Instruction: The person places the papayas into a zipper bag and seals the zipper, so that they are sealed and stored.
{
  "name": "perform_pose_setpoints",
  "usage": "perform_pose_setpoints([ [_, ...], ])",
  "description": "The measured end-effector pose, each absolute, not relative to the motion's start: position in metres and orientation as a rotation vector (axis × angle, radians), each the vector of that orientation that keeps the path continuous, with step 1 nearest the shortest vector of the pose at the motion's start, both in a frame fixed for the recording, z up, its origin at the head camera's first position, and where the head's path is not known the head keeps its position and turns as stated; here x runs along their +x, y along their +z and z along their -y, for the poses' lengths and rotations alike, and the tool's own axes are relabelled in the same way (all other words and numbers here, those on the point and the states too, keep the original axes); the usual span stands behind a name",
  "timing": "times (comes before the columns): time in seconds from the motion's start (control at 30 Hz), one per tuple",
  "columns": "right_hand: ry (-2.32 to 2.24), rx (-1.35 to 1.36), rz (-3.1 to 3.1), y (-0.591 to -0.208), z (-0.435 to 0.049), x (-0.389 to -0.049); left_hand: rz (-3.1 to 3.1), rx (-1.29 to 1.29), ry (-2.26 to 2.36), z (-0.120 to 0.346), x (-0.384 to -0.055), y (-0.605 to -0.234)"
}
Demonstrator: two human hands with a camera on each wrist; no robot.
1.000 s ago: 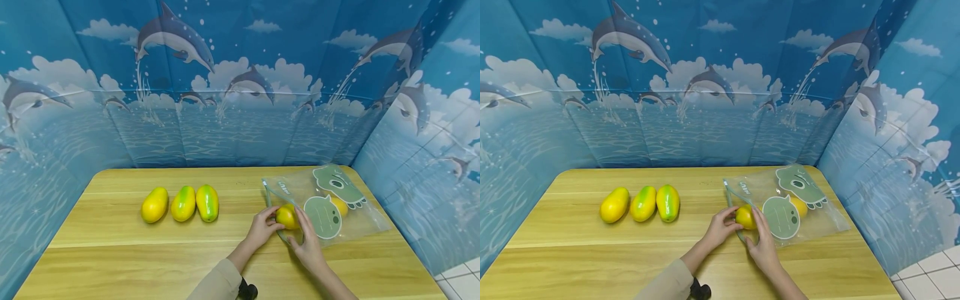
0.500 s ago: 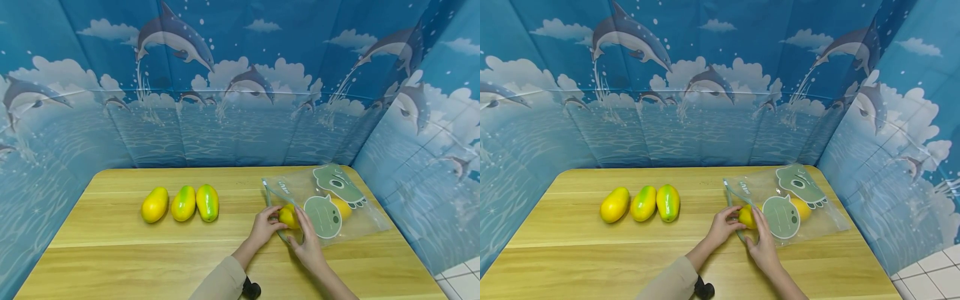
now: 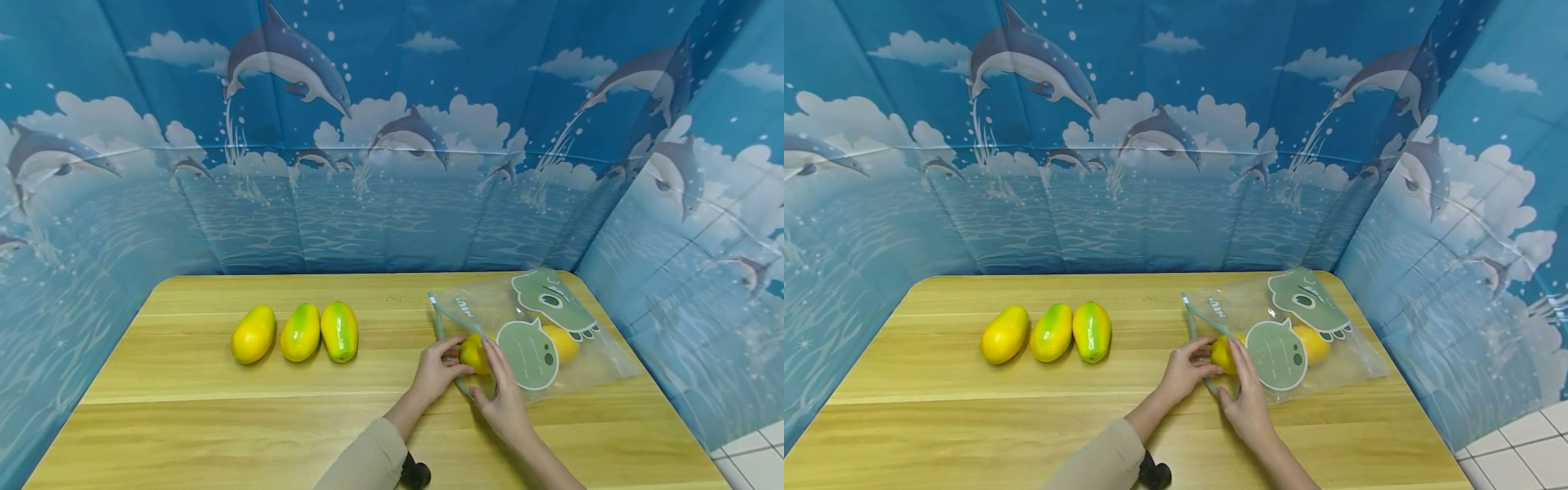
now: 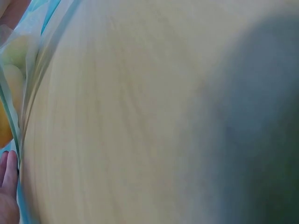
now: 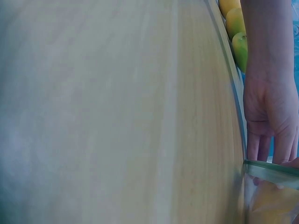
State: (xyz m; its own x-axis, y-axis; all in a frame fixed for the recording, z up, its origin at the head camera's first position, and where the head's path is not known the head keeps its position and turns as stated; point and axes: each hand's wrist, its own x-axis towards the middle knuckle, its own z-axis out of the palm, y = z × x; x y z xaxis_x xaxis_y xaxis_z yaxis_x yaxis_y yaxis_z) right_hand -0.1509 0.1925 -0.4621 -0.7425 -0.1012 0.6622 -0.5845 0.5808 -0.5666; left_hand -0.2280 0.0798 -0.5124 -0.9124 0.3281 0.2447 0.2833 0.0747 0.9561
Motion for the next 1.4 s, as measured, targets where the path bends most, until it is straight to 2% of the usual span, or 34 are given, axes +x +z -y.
perform_pose_setpoints([
  [0.43, 1.076, 0.545, 2.228, -0.462, -0.192, -0.151, -2.266, 0.594, 2.015, -0.081, -0.228, -0.513],
  [0.67, 1.095, 0.537, 2.241, -0.462, -0.192, -0.15, -2.174, 0.558, 2.116, -0.067, -0.225, -0.508],
  [0.8, 1.091, 0.536, 2.242, -0.462, -0.192, -0.15, -2.209, 0.562, 2.142, -0.049, -0.221, -0.496],
  [1.03, 1.081, 0.524, 2.243, -0.462, -0.191, -0.15, -2.351, 0.521, 2.197, -0.004, -0.202, -0.452],
  [1.3, 1.056, 0.496, 2.254, -0.461, -0.19, -0.149, -2.649, 0.395, 2.199, 0.048, -0.207, -0.469],
  [1.4, 1.056, 0.496, 2.256, -0.46, -0.189, -0.149, -2.78, 0.338, 2.179, 0.066, -0.202, -0.459],
])
